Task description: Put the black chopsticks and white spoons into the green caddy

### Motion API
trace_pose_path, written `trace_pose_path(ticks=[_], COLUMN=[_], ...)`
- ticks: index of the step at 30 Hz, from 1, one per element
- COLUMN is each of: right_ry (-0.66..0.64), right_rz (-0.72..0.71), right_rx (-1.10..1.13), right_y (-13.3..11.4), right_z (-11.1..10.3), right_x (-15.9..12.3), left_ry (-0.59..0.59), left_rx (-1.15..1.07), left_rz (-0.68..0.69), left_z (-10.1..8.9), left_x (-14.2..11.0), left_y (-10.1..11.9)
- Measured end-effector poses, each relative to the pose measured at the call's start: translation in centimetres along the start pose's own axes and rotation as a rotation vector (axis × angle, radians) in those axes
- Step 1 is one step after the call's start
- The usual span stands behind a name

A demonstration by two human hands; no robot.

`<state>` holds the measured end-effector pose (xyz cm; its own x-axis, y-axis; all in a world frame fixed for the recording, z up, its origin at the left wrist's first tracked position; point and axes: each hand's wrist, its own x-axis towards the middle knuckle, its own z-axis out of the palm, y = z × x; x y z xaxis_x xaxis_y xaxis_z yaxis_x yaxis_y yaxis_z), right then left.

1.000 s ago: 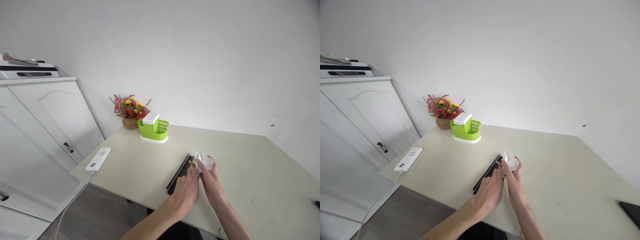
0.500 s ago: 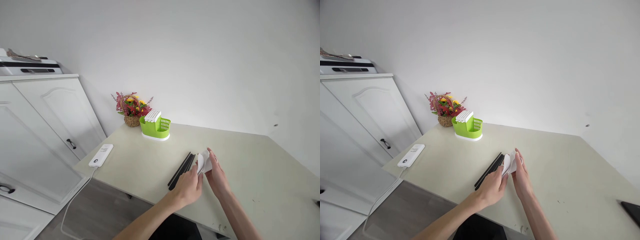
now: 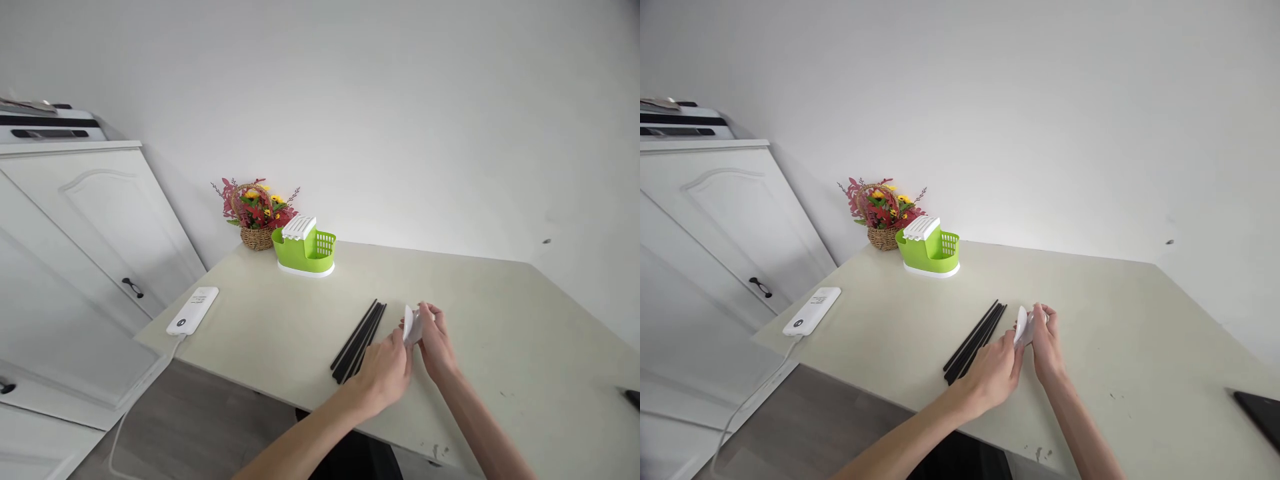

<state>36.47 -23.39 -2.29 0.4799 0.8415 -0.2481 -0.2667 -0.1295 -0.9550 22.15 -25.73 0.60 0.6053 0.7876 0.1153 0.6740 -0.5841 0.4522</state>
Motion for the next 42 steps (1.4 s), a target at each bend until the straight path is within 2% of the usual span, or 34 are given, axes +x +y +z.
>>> trace_pose_path(ticks=[9, 13, 18, 23, 27, 32, 37, 42], right_ry=[-0.040, -0.042, -0.025, -0.011, -0.004, 0.005, 0.035, 0.007], right_rz=[-0.002, -0.044, -0.085, -0.125, -0.155, -0.236, -0.333, -0.425], right_rx=[0.033, 0.024, -0.022, -0.110, -0.197, -0.329, -0.463, -0.561], right_y=[0.3, 0.8, 1.2, 0.8, 1.1, 2.0, 2.8, 2.8], right_z=[0.9, 1.0, 0.1, -1.4, -2.2, -2.1, -1.7, -1.5], right_x=[0.7, 1.1, 2.1, 3.1, 4.4, 5.9, 6.1, 5.4], left_ry=[-0.157, -0.132, -0.079, -0.114, -0.037, 0.059, 0.123, 0.189], left_rx=[0.312, 0.314, 0.240, 0.283, 0.332, 0.309, 0.250, 0.175], left_rz=[0.036, 0.030, 0.023, 0.061, 0.094, 0.057, 0.005, 0.013], left_z=[0.1, 0.9, 1.7, 2.4, 3.8, 5.4, 5.9, 6.2], left_x=[1.9, 2.4, 2.2, 1.7, 1.1, 0.0, -0.9, -1.5], left_y=[1.5, 1.5, 1.8, 2.7, 2.9, 2.6, 2.2, 1.7])
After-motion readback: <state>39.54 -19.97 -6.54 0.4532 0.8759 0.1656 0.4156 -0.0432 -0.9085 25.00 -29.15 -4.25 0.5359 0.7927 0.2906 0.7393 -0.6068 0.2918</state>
